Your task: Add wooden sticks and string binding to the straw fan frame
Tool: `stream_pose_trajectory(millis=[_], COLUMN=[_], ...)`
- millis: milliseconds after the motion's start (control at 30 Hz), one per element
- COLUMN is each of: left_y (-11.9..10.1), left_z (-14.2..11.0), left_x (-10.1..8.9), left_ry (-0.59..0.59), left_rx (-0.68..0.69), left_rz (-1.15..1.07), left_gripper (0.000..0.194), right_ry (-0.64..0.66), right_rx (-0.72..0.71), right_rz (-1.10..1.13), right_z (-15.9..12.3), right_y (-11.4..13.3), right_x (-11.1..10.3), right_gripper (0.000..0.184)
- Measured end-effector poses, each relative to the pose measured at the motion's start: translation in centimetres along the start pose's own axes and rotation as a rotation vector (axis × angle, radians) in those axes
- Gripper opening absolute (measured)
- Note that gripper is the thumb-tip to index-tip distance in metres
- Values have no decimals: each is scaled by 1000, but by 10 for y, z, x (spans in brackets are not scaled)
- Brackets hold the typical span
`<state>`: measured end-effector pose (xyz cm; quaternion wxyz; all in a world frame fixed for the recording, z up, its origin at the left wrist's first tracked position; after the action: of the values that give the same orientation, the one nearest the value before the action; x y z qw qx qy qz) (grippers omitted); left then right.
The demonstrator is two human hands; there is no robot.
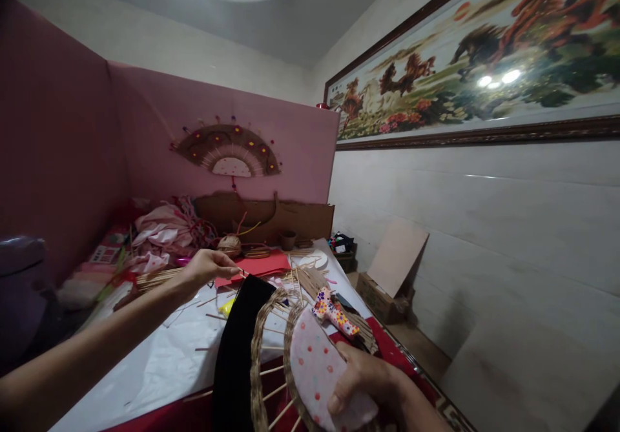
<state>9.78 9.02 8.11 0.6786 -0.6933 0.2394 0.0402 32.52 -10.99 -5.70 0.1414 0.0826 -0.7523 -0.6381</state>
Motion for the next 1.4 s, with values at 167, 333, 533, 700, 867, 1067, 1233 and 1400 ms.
stream_pose_trajectory(millis=[167, 333, 533, 700, 867, 1067, 1233, 1400], left_y=[-31, -31, -27, -31, -29, -20, -22, -23], left_z=[-34, -47, -51, -59, -58, -55, -63, -66], left_x=[4, 17, 22, 26, 25, 17, 16, 13], left_ry=[-365, -343, -328, -286, -239, -320, -367, -418], left_rx=[415, 497, 561, 673, 660, 566, 609, 606], left_rz=[393, 463, 475, 469, 437, 449, 502, 511], left_gripper=[10, 14, 16, 16, 15, 12, 15, 16], right_ry=[-2, -45, -32, -13, -8, -28, -11, -50], right_rx=[-8, -41, -38, -39, -18, -6, -2, 12], right_rz=[61, 108, 91, 88, 70, 17, 22, 9], right_z=[4, 3, 2, 2, 0, -1, 0, 0], right_y=[5, 7, 7, 11, 14, 14, 16, 16], right_x=[6, 5, 6, 11, 15, 15, 18, 16], right_gripper=[49, 58, 49, 50, 50, 51, 53, 53])
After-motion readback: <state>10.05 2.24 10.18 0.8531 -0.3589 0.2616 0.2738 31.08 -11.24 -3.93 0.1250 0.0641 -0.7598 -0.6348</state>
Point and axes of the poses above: each hand's wrist, its own z-axis towards the middle knuckle, its own x-axis out of the palm, y = z × x, the point moved 7 cm from there along z, towards the middle knuckle, and after that the axes turned 15 degrees about -x, right-handed, at the moved point
